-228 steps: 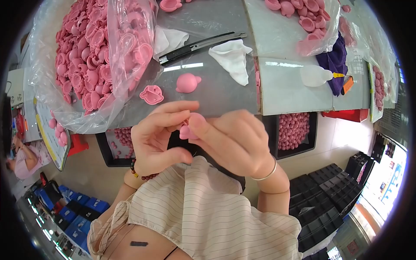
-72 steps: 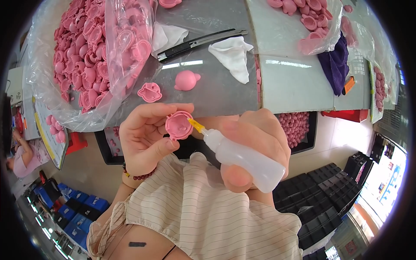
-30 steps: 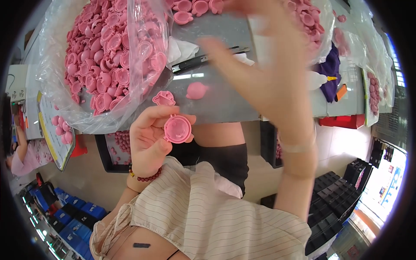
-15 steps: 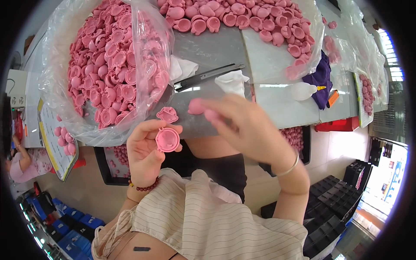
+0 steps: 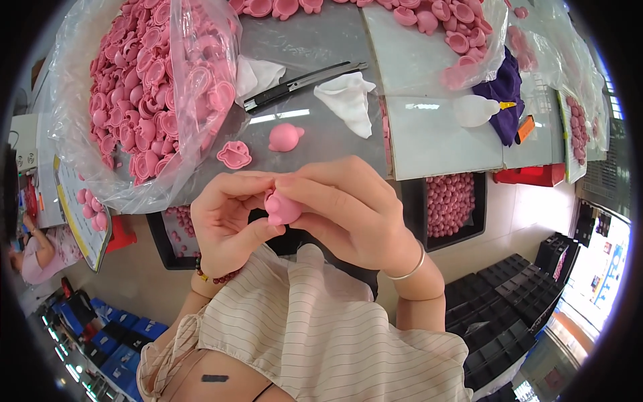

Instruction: Apply glue to small plastic parts and assemble them into a finished toy component.

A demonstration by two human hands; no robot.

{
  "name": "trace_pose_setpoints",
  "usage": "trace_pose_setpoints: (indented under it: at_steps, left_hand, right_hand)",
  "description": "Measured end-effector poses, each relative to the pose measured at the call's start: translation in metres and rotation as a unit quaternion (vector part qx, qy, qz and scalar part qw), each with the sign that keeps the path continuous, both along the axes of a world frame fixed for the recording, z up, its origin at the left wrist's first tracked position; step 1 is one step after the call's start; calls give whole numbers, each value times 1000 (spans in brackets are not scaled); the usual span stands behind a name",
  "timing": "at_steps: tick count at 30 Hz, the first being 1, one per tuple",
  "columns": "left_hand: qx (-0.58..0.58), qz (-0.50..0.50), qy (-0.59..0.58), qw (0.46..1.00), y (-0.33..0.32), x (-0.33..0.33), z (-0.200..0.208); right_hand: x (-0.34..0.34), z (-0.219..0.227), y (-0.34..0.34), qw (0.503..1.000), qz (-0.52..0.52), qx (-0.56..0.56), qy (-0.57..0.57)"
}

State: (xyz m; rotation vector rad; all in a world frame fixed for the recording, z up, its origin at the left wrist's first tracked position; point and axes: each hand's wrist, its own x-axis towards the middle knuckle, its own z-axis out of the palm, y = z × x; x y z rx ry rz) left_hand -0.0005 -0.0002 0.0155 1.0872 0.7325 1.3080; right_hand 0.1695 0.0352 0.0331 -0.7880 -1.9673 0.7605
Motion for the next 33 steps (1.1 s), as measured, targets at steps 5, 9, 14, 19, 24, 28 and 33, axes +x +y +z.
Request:
trace_pose_setpoints:
  at_steps: [5, 9, 14, 19, 24, 28, 33]
  left_hand:
    - [6, 10, 43, 999, -2, 1, -4]
    - [-10, 7, 68, 998, -3, 2, -3]
    - [-31, -19, 35, 999, -2, 2, -1]
    - [16, -4, 99, 995, 3, -1, -4]
    - [-27, 2, 29, 999, 3, 2, -5]
    - [-93, 37, -45, 994, 5, 5, 3]
    - [-11, 39, -22, 999, 4, -3, -10]
  right_hand:
    - [3, -7, -4, 1000, -19, 12, -18]
    - [3, -9, -8, 999, -40, 10, -8]
    - [4, -13, -4, 998, -39, 43, -11]
    - [7, -11, -8, 990, -42, 100, -87]
    - [1, -11, -16, 989, -46, 135, -39]
    - [26, -17, -16, 971, -195, 137, -9]
    - [65, -32, -3, 886, -427, 159, 84]
